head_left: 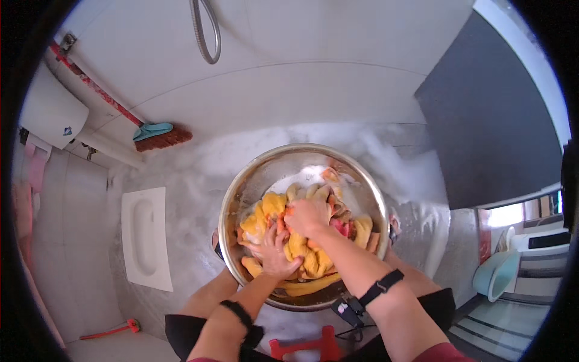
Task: Hand washing clothes in a large metal basin with soapy water.
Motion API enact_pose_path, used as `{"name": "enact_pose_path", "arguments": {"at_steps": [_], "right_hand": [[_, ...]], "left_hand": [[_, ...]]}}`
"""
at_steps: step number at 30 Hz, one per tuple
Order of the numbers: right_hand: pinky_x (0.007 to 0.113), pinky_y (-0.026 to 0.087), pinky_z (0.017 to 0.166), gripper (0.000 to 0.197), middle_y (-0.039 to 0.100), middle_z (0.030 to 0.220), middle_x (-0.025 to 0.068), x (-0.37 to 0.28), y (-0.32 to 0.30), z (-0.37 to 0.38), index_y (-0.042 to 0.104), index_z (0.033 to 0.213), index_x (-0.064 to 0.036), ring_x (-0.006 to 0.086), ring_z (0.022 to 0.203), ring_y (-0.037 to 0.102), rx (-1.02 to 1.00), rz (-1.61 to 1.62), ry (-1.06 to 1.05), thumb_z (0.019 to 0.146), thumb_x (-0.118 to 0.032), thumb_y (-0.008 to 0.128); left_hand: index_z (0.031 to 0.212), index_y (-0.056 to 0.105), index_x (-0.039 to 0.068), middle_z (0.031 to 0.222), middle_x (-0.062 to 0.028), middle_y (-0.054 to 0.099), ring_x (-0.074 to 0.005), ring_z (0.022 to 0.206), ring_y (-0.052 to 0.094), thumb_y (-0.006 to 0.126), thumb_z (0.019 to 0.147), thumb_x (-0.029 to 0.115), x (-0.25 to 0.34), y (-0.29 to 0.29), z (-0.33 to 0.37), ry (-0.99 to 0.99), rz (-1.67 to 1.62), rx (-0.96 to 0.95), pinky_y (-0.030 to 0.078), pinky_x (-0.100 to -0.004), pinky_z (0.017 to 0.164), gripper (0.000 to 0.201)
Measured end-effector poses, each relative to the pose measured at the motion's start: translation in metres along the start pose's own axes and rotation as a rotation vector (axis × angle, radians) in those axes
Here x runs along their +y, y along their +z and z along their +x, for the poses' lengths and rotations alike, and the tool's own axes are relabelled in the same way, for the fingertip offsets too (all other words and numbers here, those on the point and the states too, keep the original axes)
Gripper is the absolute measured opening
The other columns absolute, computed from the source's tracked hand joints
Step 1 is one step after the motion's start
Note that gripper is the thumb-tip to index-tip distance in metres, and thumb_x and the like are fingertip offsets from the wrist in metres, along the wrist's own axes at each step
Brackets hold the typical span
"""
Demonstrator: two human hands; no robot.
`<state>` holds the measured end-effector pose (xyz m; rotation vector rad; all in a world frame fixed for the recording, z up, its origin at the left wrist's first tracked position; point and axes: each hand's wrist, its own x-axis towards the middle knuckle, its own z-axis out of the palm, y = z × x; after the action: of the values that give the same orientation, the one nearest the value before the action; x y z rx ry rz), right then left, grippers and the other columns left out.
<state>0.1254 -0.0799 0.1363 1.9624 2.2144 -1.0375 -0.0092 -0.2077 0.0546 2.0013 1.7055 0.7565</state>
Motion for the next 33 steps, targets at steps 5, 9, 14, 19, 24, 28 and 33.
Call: {"name": "enact_pose_path", "arguments": {"at_steps": [5,9,14,19,24,28,33], "right_hand": [[0.048,0.043,0.082,0.025,0.068,0.081,0.0173,-0.008,-0.001,-0.126,0.068,0.076,-0.0063,0.0355,0.083,0.063,0.397,0.166,-0.074,0.072,-0.030,0.075],[0.046,0.042,0.076,0.025,0.065,0.076,0.0147,0.003,0.023,-0.193,0.065,0.074,-0.0060,0.0346,0.077,0.062,0.568,0.177,-0.169,0.069,-0.027,0.078],[0.045,0.038,0.072,0.026,0.060,0.072,0.0090,0.030,0.063,-0.218,0.060,0.071,-0.0106,0.0308,0.074,0.059,0.640,0.203,-0.239,0.065,-0.030,0.076],[0.047,0.039,0.079,0.025,0.057,0.085,0.0134,0.062,0.094,-0.190,0.058,0.079,-0.0076,0.0345,0.084,0.056,0.749,0.249,-0.228,0.071,-0.027,0.072],[0.048,0.040,0.082,0.026,0.057,0.091,0.0128,0.083,0.108,-0.121,0.058,0.085,-0.0072,0.0348,0.090,0.054,0.726,0.163,-0.150,0.075,-0.027,0.071],[0.049,0.041,0.086,0.027,0.061,0.096,0.0115,0.103,0.097,-0.049,0.060,0.087,-0.0081,0.0334,0.097,0.056,0.617,0.157,-0.037,0.081,-0.032,0.070],[0.052,0.043,0.083,0.029,0.065,0.097,0.0150,0.098,0.105,0.025,0.063,0.092,-0.0100,0.0353,0.100,0.060,0.473,0.230,-0.005,0.089,-0.039,0.065]], "left_hand": [[0.132,0.047,0.008,0.142,-0.0263,0.040,-0.0480,0.134,0.034,0.079,0.064,0.045,0.013,-0.086,0.002,0.148,-0.148,-0.049,0.026,-0.0597,0.109,0.084],[0.147,0.040,0.016,0.151,-0.0261,0.035,-0.0502,0.141,0.024,0.072,0.070,0.067,0.050,-0.097,0.036,-0.051,-0.021,-0.077,0.018,-0.0654,0.113,0.098],[0.159,0.022,0.027,0.160,-0.0204,0.028,-0.0532,0.148,0.006,0.050,0.076,0.084,0.132,-0.061,0.035,-0.216,0.449,-0.660,0.007,-0.0736,0.113,0.104],[0.156,0.028,0.023,0.154,-0.0197,0.036,-0.0514,0.147,0.012,0.055,0.084,0.067,0.116,-0.020,0.040,-0.197,0.477,-0.487,0.011,-0.0728,0.113,0.089],[0.152,0.031,0.010,0.148,-0.0201,0.044,-0.0401,0.148,0.023,0.062,0.085,0.048,0.062,0.027,0.083,-0.142,0.450,-0.395,0.014,-0.0674,0.116,0.083],[0.148,0.033,-0.002,0.146,-0.0218,0.047,-0.0366,0.143,0.035,0.061,0.087,0.049,0.024,0.074,0.166,-0.353,0.420,-0.697,0.019,-0.0596,0.118,0.085],[0.145,0.039,-0.007,0.141,-0.0254,0.052,-0.0392,0.126,0.055,0.073,0.078,0.053,-0.096,0.141,0.228,-0.582,-0.072,-0.760,0.042,-0.0430,0.109,0.095]]}}
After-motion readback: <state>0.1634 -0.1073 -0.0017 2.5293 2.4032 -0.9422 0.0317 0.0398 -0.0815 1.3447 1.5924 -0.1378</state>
